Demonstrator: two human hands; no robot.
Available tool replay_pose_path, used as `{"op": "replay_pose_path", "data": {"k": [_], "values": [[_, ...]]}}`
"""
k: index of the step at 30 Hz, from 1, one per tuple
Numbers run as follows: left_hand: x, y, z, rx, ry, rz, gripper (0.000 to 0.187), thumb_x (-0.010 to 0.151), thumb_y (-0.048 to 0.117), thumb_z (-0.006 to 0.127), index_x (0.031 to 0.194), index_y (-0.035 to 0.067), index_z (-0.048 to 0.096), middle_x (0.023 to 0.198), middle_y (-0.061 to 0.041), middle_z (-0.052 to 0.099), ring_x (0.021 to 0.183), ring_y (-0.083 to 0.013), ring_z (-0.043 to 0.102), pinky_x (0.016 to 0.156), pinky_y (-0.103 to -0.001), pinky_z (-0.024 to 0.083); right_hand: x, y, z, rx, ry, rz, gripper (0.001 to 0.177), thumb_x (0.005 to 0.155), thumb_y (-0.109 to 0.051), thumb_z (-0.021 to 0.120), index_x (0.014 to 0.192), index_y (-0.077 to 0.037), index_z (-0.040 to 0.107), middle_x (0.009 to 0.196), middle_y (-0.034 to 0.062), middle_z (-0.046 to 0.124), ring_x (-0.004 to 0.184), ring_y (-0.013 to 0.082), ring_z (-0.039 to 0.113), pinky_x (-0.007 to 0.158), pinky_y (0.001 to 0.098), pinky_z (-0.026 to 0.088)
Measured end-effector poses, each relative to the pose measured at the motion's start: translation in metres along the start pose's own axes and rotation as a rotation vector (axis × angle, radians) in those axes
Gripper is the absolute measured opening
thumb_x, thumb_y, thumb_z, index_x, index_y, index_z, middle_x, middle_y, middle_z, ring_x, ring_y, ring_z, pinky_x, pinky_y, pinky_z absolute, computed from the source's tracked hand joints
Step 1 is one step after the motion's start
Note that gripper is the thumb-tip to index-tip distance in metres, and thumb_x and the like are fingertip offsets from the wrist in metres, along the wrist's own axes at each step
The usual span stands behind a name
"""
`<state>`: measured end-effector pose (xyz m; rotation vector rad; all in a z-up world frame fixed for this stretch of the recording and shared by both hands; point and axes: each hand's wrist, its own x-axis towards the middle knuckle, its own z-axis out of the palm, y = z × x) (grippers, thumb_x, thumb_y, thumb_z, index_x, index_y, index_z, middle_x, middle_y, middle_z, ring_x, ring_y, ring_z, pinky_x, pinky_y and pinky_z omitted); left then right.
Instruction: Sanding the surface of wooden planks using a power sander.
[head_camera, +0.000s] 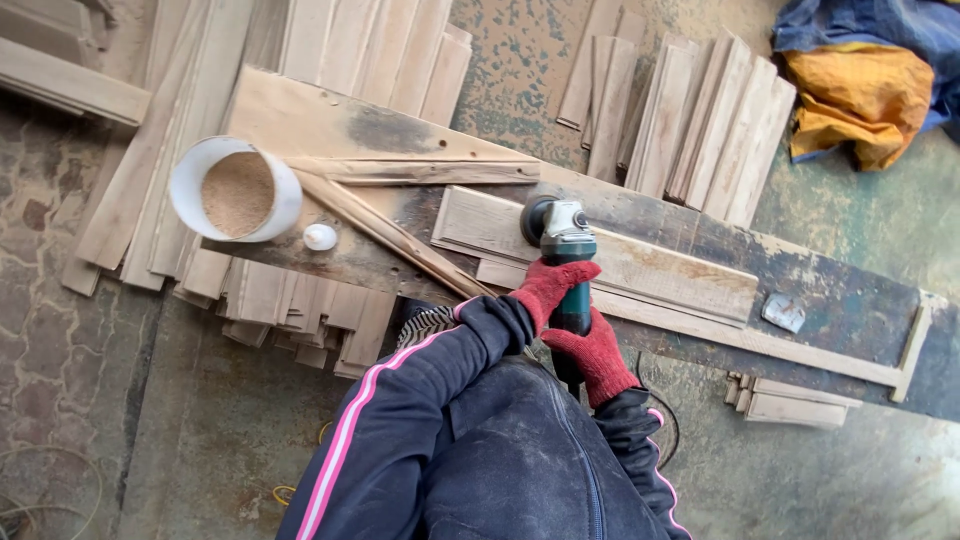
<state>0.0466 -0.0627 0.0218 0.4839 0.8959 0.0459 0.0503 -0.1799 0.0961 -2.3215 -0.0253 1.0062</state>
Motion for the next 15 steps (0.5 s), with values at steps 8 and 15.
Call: {"op": "replay_pose_path", "data": {"k": [8, 15], "values": [[0.011, -0.017, 0.024, -0.001, -0.038, -0.031, 0.065, 0.059, 0.020, 0.098, 0.110, -0.001, 0.064, 0.071, -0.017, 0.066, 0.062, -0.0333, 0.073, 0.057, -0.047, 0.064, -0.007, -0.002, -0.020, 0.075, 0.043, 0.008, 0.065, 0.046, -0.039, 0.103, 0.094, -0.012, 0.068, 0.077, 0.0138, 0.066, 0.077, 0.0273, 0.067, 0.074, 0.0386, 0.052], [0.009, 0.008, -0.013, -0.069, 0.072, 0.047, 0.062, 0.061, 0.024, 0.100, 0.108, 0.004, 0.064, 0.072, -0.018, 0.070, 0.065, -0.0348, 0.075, 0.060, -0.052, 0.065, -0.001, -0.040, 0.000, -0.122, -0.107, -0.059, 0.073, 0.046, -0.044, 0.100, 0.102, -0.010, 0.068, 0.088, 0.0177, 0.069, 0.090, 0.0323, 0.068, 0.084, 0.0430, 0.051]]}}
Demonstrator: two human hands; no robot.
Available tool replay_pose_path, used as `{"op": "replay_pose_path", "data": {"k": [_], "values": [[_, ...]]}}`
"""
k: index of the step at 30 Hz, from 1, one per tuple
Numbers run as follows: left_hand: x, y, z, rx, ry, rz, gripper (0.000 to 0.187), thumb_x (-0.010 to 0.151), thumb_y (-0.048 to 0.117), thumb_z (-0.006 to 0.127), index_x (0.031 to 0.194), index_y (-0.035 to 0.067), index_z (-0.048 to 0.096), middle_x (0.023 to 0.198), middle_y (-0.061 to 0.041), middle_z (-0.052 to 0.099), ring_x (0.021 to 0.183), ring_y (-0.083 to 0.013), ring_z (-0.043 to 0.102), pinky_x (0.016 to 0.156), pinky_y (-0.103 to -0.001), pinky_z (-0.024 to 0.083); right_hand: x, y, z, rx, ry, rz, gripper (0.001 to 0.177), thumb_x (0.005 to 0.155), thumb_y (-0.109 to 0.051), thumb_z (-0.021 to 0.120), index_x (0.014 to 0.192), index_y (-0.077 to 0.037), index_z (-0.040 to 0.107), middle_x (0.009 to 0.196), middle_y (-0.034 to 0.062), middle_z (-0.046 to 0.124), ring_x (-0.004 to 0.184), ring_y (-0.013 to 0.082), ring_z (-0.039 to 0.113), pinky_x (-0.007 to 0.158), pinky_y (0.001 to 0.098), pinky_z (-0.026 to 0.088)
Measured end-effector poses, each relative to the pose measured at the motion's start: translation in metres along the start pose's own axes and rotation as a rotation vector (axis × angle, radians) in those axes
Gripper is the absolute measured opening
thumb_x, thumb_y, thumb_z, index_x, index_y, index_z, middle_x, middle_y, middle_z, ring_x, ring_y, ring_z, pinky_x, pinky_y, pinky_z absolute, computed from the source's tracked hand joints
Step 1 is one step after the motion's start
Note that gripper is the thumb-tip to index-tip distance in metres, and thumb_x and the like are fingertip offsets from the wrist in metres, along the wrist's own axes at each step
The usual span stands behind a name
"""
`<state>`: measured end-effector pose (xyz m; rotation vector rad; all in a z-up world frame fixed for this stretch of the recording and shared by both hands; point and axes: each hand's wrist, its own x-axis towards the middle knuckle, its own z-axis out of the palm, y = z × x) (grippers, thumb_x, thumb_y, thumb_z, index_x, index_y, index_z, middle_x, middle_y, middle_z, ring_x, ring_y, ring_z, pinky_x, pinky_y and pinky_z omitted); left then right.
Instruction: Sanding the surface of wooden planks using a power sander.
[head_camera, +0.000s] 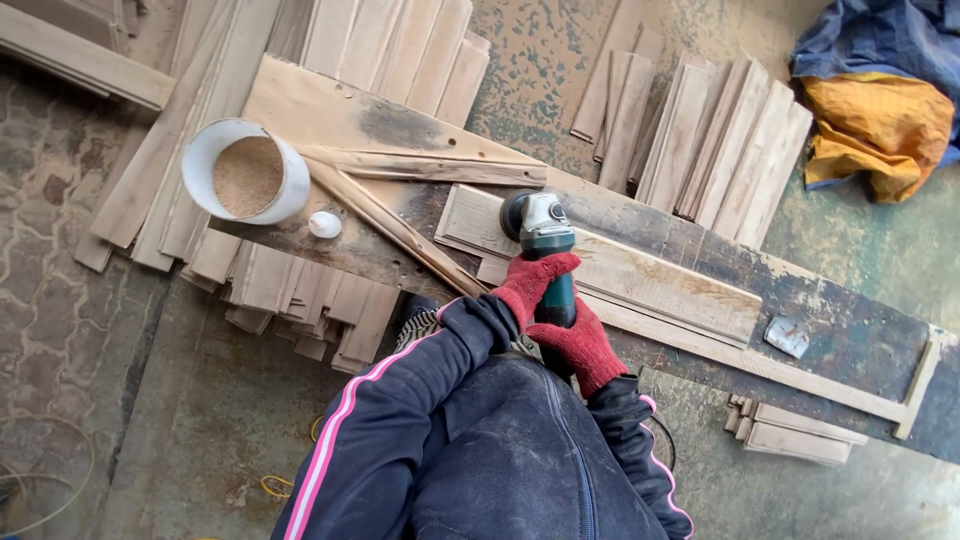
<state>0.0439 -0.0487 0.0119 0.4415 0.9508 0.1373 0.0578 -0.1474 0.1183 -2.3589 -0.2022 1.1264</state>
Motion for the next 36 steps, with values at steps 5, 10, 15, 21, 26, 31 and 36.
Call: {"op": "replay_pose_path", "data": {"k": [5, 10, 15, 21, 26, 31, 36], "values": [[0.008, 0.011, -0.003, -0.040, 0.001, 0.023, 0.058, 0.062, 0.021, 0.097, 0.106, 0.003, 0.064, 0.071, -0.018, 0.069, 0.064, -0.0345, 0.075, 0.060, -0.051, 0.065, 0.008, 0.001, 0.005, -0.025, -0.012, -0.023, 0.074, 0.046, -0.048, 0.100, 0.102, -0.012, 0.068, 0.089, 0.0161, 0.070, 0.091, 0.0320, 0.069, 0.085, 0.0430, 0.052], [0.005, -0.014, 0.030, 0.017, -0.040, -0.019, 0.060, 0.060, 0.018, 0.096, 0.109, 0.001, 0.065, 0.071, -0.018, 0.069, 0.061, -0.0348, 0.073, 0.057, -0.049, 0.064, 0.006, 0.035, -0.013, 0.095, 0.078, 0.049, 0.064, 0.049, -0.042, 0.100, 0.098, -0.015, 0.070, 0.082, 0.0128, 0.068, 0.083, 0.0287, 0.068, 0.079, 0.0394, 0.053], [0.017, -0.034, 0.036, 0.075, -0.090, -0.044, 0.061, 0.058, 0.016, 0.097, 0.107, -0.002, 0.065, 0.069, -0.018, 0.067, 0.058, -0.0344, 0.072, 0.053, -0.049, 0.063, -0.004, 0.042, -0.015, 0.163, 0.144, 0.086, 0.062, 0.049, -0.037, 0.102, 0.096, -0.012, 0.070, 0.078, 0.0152, 0.066, 0.079, 0.0285, 0.068, 0.076, 0.0396, 0.053], [0.000, -0.002, -0.007, -0.056, 0.009, -0.009, 0.061, 0.059, 0.017, 0.099, 0.108, 0.002, 0.065, 0.069, -0.021, 0.069, 0.060, -0.0376, 0.074, 0.053, -0.052, 0.064, 0.000, 0.010, 0.008, 0.028, 0.009, 0.030, 0.072, 0.047, -0.043, 0.101, 0.104, -0.011, 0.069, 0.088, 0.0176, 0.068, 0.090, 0.0326, 0.068, 0.084, 0.0432, 0.052], [-0.073, 0.096, -0.019, 0.073, 0.032, -0.002, 0.048, 0.064, 0.021, 0.091, 0.095, 0.000, 0.060, 0.065, -0.012, 0.063, 0.064, -0.0237, 0.072, 0.062, -0.038, 0.064, -0.001, -0.024, 0.041, -0.063, -0.109, -0.051, 0.078, 0.047, -0.046, 0.100, 0.108, -0.010, 0.066, 0.093, 0.0182, 0.069, 0.096, 0.0344, 0.068, 0.089, 0.0447, 0.051], [-0.042, 0.065, -0.050, 0.175, 0.139, 0.024, 0.085, 0.054, 0.048, 0.101, 0.120, 0.008, 0.065, 0.081, -0.011, 0.067, 0.082, -0.0248, 0.070, 0.075, -0.048, 0.062, -0.004, -0.043, 0.051, -0.126, -0.164, -0.070, 0.081, 0.050, -0.048, 0.099, 0.113, -0.008, 0.065, 0.098, 0.0199, 0.069, 0.101, 0.0370, 0.068, 0.092, 0.0472, 0.050], [-0.010, 0.030, -0.036, 0.132, 0.079, 0.021, 0.064, 0.056, 0.038, 0.102, 0.105, 0.011, 0.070, 0.068, -0.009, 0.068, 0.063, -0.0250, 0.073, 0.059, -0.045, 0.066, 0.005, -0.018, 0.037, -0.108, -0.067, -0.004, 0.077, 0.047, -0.049, 0.098, 0.106, -0.012, 0.065, 0.092, 0.0173, 0.068, 0.096, 0.0353, 0.069, 0.088, 0.0458, 0.052]]}}
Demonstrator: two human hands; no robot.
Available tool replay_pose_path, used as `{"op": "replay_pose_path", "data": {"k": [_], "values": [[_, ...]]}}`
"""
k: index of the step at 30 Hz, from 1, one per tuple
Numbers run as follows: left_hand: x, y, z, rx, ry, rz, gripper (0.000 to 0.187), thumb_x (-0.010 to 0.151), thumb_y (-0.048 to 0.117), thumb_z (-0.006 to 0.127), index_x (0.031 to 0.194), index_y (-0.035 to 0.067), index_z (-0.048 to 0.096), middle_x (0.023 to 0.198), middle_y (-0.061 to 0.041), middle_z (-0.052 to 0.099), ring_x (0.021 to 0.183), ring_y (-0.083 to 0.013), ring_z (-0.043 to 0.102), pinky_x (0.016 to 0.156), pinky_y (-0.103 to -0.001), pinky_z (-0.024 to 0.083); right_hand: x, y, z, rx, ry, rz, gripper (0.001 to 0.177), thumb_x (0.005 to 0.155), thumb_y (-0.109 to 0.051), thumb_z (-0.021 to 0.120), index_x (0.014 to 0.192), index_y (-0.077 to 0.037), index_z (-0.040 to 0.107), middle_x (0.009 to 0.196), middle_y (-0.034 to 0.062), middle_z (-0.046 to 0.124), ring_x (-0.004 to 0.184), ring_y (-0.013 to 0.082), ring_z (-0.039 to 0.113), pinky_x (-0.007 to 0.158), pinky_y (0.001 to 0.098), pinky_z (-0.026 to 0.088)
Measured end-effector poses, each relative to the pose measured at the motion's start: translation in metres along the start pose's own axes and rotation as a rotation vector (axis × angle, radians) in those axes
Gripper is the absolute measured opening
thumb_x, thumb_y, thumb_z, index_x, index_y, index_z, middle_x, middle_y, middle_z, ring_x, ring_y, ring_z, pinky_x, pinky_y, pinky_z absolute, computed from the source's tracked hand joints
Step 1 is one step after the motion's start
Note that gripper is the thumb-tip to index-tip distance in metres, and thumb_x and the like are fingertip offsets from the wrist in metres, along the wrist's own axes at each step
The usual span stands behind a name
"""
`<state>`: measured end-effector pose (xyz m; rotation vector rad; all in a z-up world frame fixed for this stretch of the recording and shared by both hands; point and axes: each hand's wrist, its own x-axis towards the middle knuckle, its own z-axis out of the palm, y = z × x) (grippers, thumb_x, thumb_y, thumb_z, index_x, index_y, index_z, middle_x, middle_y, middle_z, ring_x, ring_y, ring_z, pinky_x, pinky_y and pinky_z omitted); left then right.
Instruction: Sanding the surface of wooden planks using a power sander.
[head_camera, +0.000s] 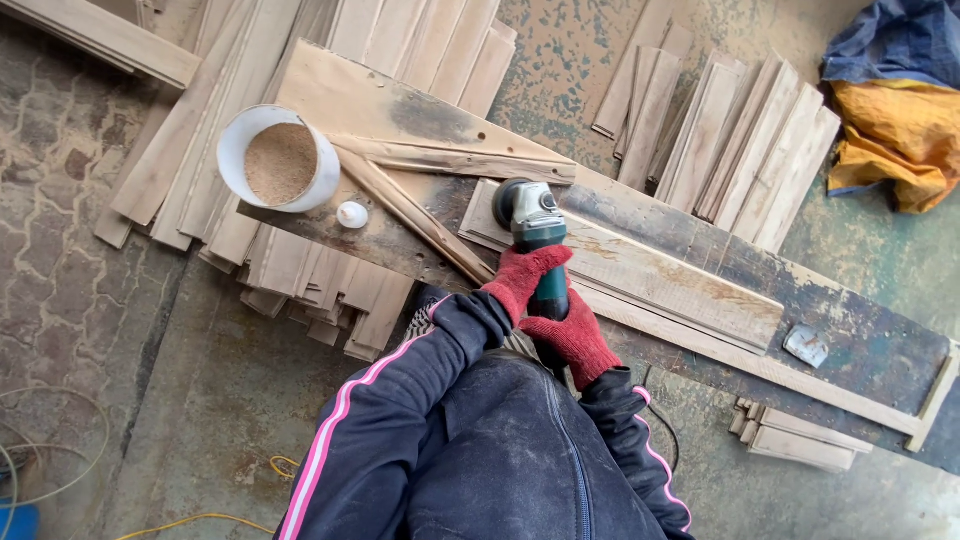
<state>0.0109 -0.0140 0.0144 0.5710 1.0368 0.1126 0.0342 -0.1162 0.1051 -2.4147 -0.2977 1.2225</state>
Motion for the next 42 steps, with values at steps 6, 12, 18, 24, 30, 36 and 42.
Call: {"op": "replay_pose_path", "data": {"k": [6, 12, 18, 24, 30, 36, 42], "values": [[0.010, -0.038, 0.055, -0.063, -0.145, -0.045, 0.056, 0.059, 0.015, 0.098, 0.102, 0.003, 0.066, 0.067, -0.018, 0.067, 0.059, -0.0351, 0.073, 0.055, -0.048, 0.064, -0.007, 0.051, -0.024, 0.196, 0.171, 0.101, 0.071, 0.044, -0.047, 0.102, 0.097, -0.015, 0.067, 0.081, 0.0124, 0.068, 0.084, 0.0279, 0.069, 0.079, 0.0395, 0.053], [-0.005, -0.059, 0.104, 0.096, -0.284, -0.114, 0.062, 0.055, 0.019, 0.099, 0.103, -0.002, 0.065, 0.067, -0.018, 0.066, 0.058, -0.0362, 0.073, 0.054, -0.049, 0.064, -0.010, 0.120, -0.038, 0.393, 0.298, 0.163, 0.062, 0.049, -0.037, 0.103, 0.095, -0.015, 0.068, 0.079, 0.0129, 0.069, 0.078, 0.0261, 0.069, 0.074, 0.0404, 0.055], [-0.001, -0.063, 0.086, -0.006, -0.246, -0.114, 0.060, 0.059, 0.015, 0.098, 0.103, -0.004, 0.063, 0.066, -0.020, 0.064, 0.058, -0.0380, 0.072, 0.052, -0.049, 0.064, -0.026, 0.087, -0.043, 0.447, 0.251, 0.089, 0.060, 0.046, -0.030, 0.103, 0.093, -0.013, 0.070, 0.076, 0.0132, 0.069, 0.076, 0.0258, 0.069, 0.072, 0.0396, 0.055], [-0.024, -0.029, 0.036, 0.009, -0.064, -0.027, 0.058, 0.056, 0.026, 0.101, 0.099, 0.003, 0.069, 0.069, -0.011, 0.069, 0.062, -0.0221, 0.073, 0.059, -0.037, 0.064, -0.021, 0.039, -0.024, 0.212, 0.073, 0.042, 0.074, 0.045, -0.039, 0.102, 0.104, -0.012, 0.067, 0.089, 0.0167, 0.069, 0.091, 0.0305, 0.067, 0.085, 0.0436, 0.051], [-0.040, 0.003, -0.021, 0.067, 0.087, 0.031, 0.059, 0.061, 0.039, 0.097, 0.097, 0.003, 0.067, 0.063, -0.004, 0.062, 0.060, -0.0142, 0.066, 0.058, -0.028, 0.059, -0.020, 0.004, 0.004, 0.020, -0.086, -0.037, 0.084, 0.045, -0.043, 0.101, 0.115, -0.012, 0.066, 0.100, 0.0187, 0.070, 0.104, 0.0369, 0.068, 0.095, 0.0475, 0.049], [-0.032, -0.003, -0.020, 0.034, 0.036, 0.046, 0.059, 0.061, 0.040, 0.098, 0.099, 0.006, 0.068, 0.065, -0.005, 0.065, 0.061, -0.0151, 0.069, 0.062, -0.028, 0.062, -0.007, 0.015, 0.014, -0.026, -0.057, -0.008, 0.082, 0.045, -0.045, 0.101, 0.112, -0.011, 0.066, 0.096, 0.0186, 0.069, 0.099, 0.0350, 0.069, 0.090, 0.0462, 0.051], [-0.011, -0.040, 0.002, -0.073, -0.047, 0.017, 0.055, 0.059, 0.028, 0.101, 0.099, 0.005, 0.072, 0.070, -0.014, 0.072, 0.064, -0.0275, 0.075, 0.061, -0.039, 0.065, -0.018, 0.028, -0.006, 0.065, 0.035, 0.039, 0.078, 0.045, -0.045, 0.101, 0.107, -0.013, 0.067, 0.093, 0.0162, 0.069, 0.095, 0.0309, 0.068, 0.088, 0.0439, 0.051]]}}
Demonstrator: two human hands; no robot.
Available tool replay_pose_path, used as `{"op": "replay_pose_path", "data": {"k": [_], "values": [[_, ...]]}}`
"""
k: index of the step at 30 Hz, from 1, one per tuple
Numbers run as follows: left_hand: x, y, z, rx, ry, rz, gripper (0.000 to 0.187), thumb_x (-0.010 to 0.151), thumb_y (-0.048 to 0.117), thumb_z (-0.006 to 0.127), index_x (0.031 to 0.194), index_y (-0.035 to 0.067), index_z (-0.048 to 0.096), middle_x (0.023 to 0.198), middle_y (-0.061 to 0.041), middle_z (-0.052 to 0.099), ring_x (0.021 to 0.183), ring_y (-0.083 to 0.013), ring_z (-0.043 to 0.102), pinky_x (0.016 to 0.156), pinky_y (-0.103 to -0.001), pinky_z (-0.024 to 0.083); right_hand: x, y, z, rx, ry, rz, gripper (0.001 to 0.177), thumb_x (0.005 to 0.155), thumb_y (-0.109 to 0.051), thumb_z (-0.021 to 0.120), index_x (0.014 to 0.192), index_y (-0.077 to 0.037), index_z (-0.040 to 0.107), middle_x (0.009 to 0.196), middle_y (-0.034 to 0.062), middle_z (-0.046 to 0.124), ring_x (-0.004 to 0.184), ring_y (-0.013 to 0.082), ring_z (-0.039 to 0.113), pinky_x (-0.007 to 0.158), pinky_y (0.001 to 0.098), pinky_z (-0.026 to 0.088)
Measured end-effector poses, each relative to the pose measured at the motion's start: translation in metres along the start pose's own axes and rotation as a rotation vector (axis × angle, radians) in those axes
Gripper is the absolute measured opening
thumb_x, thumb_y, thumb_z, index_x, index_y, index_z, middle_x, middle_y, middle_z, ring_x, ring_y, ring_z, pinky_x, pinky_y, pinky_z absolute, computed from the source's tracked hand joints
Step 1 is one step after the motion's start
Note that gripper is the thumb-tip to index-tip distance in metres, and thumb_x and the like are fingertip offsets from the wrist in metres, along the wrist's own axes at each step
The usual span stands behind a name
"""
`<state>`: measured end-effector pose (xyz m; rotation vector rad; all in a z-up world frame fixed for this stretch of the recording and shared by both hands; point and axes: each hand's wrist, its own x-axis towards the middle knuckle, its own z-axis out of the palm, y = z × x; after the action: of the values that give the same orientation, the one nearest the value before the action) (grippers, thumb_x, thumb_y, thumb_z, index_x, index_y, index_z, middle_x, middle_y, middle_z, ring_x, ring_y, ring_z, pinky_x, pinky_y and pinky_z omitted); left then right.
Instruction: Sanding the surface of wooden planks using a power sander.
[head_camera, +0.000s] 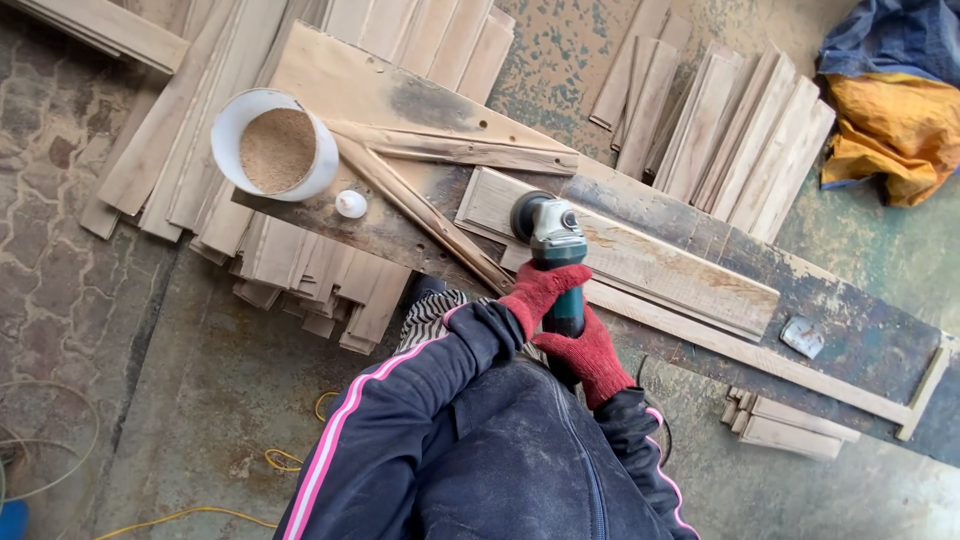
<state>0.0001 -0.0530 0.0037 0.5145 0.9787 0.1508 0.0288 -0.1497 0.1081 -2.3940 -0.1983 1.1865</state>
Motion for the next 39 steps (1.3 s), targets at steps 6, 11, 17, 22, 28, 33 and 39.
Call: {"op": "replay_pose_path", "data": {"k": [6, 11, 17, 22, 28, 33, 39], "values": [[-0.019, -0.023, 0.032, 0.133, -0.098, -0.089, 0.070, 0.053, 0.028, 0.102, 0.109, 0.001, 0.070, 0.082, -0.016, 0.072, 0.076, -0.0261, 0.074, 0.075, -0.043, 0.062, -0.016, 0.040, -0.013, 0.121, 0.093, 0.115, 0.069, 0.048, -0.039, 0.104, 0.102, -0.013, 0.067, 0.087, 0.0151, 0.068, 0.088, 0.0296, 0.068, 0.083, 0.0421, 0.053], [-0.022, -0.022, 0.026, 0.204, -0.053, -0.095, 0.070, 0.054, 0.034, 0.101, 0.112, 0.006, 0.072, 0.089, -0.013, 0.074, 0.083, -0.0241, 0.074, 0.085, -0.043, 0.059, -0.018, 0.043, -0.010, 0.091, 0.083, 0.104, 0.073, 0.046, -0.040, 0.103, 0.104, -0.012, 0.067, 0.089, 0.0168, 0.068, 0.091, 0.0313, 0.069, 0.084, 0.0447, 0.053], [-0.019, 0.008, -0.006, 0.174, 0.040, -0.027, 0.065, 0.056, 0.041, 0.099, 0.104, 0.007, 0.072, 0.073, -0.008, 0.070, 0.066, -0.0175, 0.068, 0.067, -0.032, 0.058, -0.011, -0.002, 0.007, -0.003, -0.037, 0.008, 0.079, 0.045, -0.041, 0.101, 0.110, -0.012, 0.067, 0.095, 0.0182, 0.069, 0.098, 0.0337, 0.068, 0.090, 0.0462, 0.051], [-0.024, 0.035, -0.037, 0.171, 0.107, 0.031, 0.062, 0.057, 0.049, 0.098, 0.099, 0.010, 0.072, 0.066, -0.004, 0.067, 0.060, -0.0142, 0.066, 0.059, -0.025, 0.056, -0.004, -0.025, 0.026, -0.091, -0.131, -0.064, 0.081, 0.047, -0.040, 0.100, 0.114, -0.012, 0.066, 0.100, 0.0193, 0.070, 0.104, 0.0368, 0.068, 0.094, 0.0480, 0.050], [-0.024, 0.044, -0.045, 0.149, 0.159, 0.041, 0.063, 0.058, 0.043, 0.096, 0.100, 0.004, 0.068, 0.066, -0.004, 0.065, 0.060, -0.0150, 0.065, 0.056, -0.027, 0.055, 0.013, -0.021, 0.037, -0.161, -0.153, -0.122, 0.078, 0.046, -0.041, 0.102, 0.110, -0.013, 0.067, 0.094, 0.0158, 0.069, 0.097, 0.0333, 0.068, 0.090, 0.0443, 0.051], [-0.035, 0.048, -0.029, 0.011, 0.115, 0.052, 0.057, 0.057, 0.037, 0.099, 0.096, 0.007, 0.071, 0.066, -0.005, 0.068, 0.061, -0.0153, 0.068, 0.056, -0.029, 0.059, 0.006, -0.023, 0.030, -0.151, -0.108, -0.095, 0.076, 0.044, -0.043, 0.101, 0.104, -0.011, 0.067, 0.089, 0.0153, 0.068, 0.092, 0.0317, 0.068, 0.085, 0.0438, 0.052], [0.002, 0.019, 0.003, -0.028, 0.018, 0.049, 0.060, 0.055, 0.029, 0.100, 0.102, 0.005, 0.072, 0.075, -0.013, 0.072, 0.068, -0.0263, 0.074, 0.065, -0.041, 0.063, -0.009, -0.019, 0.010, 0.007, 0.023, -0.033, 0.070, 0.045, -0.039, 0.102, 0.099, -0.011, 0.067, 0.083, 0.0144, 0.066, 0.085, 0.0287, 0.066, 0.081, 0.0417, 0.051]]}}
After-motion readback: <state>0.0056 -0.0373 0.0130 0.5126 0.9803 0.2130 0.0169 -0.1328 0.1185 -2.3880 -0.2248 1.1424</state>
